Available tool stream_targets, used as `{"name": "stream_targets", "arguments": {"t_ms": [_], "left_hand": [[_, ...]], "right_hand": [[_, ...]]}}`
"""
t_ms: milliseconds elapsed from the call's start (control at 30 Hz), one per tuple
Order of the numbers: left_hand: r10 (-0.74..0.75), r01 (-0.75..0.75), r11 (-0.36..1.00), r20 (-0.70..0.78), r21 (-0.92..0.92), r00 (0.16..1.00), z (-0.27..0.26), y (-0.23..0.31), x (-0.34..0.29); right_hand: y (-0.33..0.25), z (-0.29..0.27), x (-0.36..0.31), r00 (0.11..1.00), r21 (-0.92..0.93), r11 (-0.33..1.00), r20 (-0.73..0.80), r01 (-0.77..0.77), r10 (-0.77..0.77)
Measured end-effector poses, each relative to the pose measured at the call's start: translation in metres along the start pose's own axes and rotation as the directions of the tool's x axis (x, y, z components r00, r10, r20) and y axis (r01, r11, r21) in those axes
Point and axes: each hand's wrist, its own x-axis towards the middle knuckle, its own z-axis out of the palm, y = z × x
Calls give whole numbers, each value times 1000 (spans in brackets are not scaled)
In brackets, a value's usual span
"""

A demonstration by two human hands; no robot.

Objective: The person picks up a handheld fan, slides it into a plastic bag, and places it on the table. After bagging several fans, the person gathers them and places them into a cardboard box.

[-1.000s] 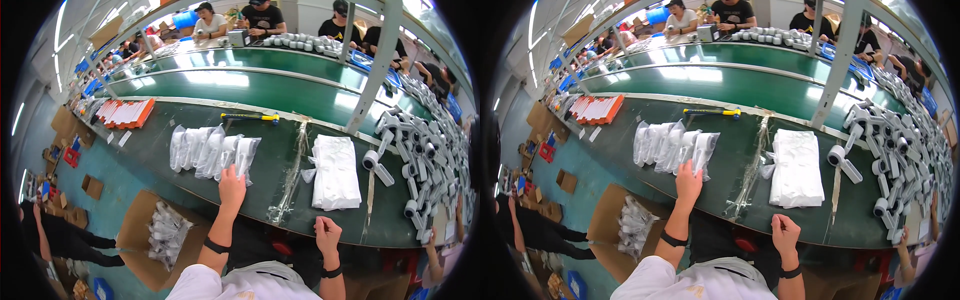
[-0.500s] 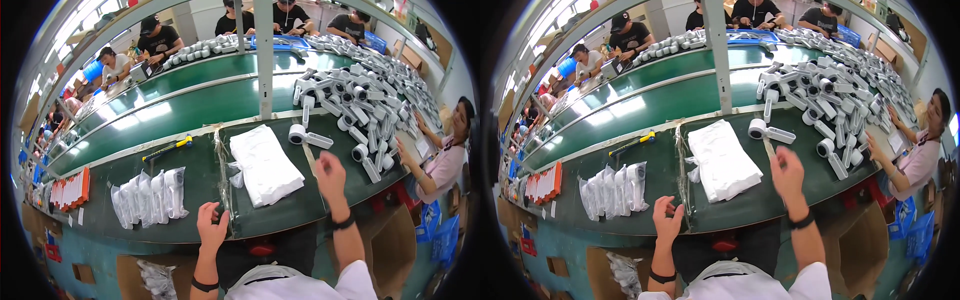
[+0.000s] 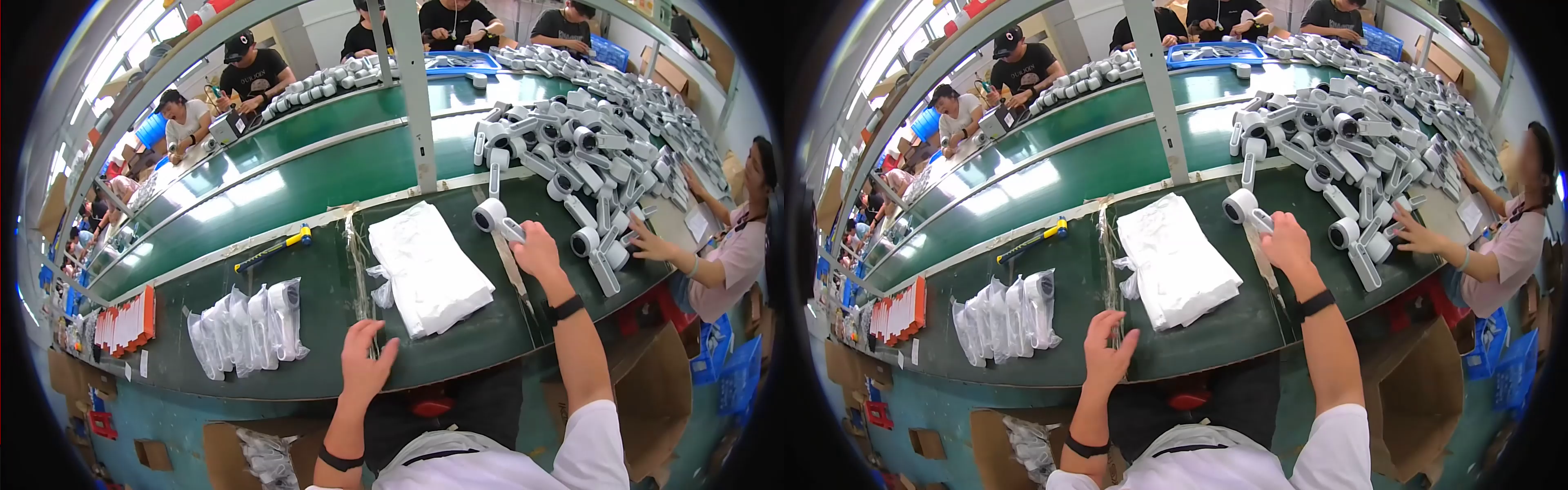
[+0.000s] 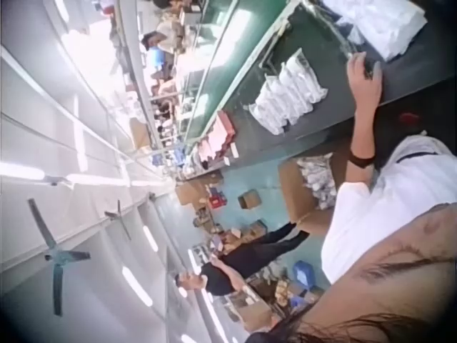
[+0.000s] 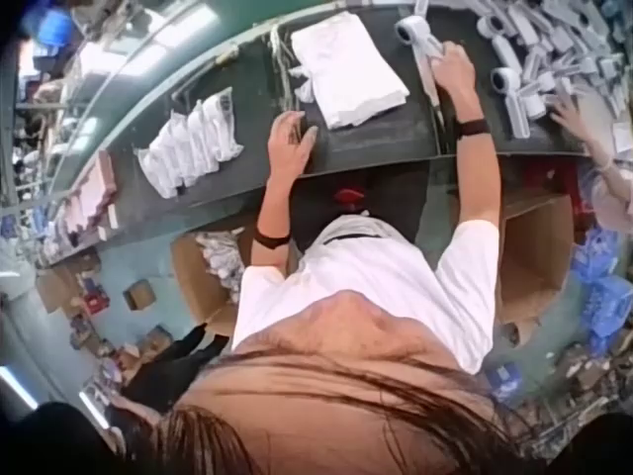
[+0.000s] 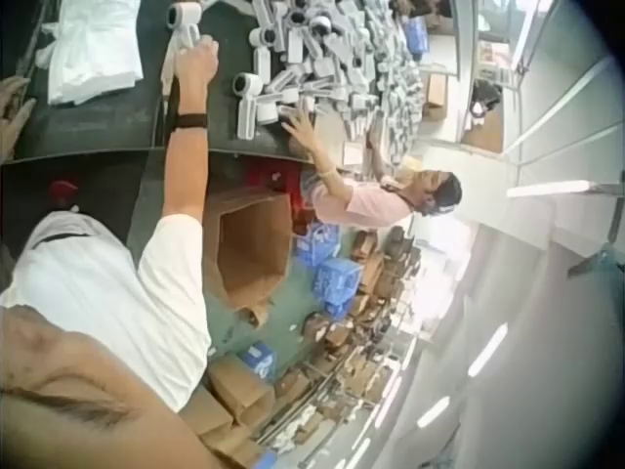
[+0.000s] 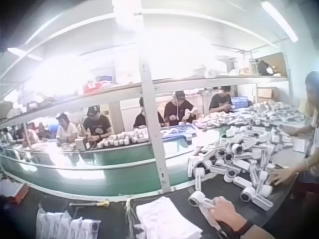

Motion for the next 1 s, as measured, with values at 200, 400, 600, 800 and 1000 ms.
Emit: {"name": "stream_targets", "arguments": {"t_ms": [200, 400, 600, 800, 1000], "left_hand": [[538, -563, 824, 223, 66, 813, 45, 36, 35], [469, -567, 774, 345, 282, 813, 70, 27, 42], [507, -581, 789, 323, 200, 799, 77, 25, 49], [459, -554, 795, 352, 246, 815, 70, 33, 48], [444, -537, 809, 349, 241, 825, 74, 28, 50]], "right_hand": [[-25, -37, -70, 982, 790, 583, 148, -189, 119], [-28, -45, -153, 959, 962, 38, 266, -270, 101], [-28, -24, -184, 949, 961, -81, 273, -263, 155], [-43, -13, -192, 957, 943, -174, 290, -283, 17], [-46, -3, -197, 950, 958, -157, 266, -241, 165]]}}
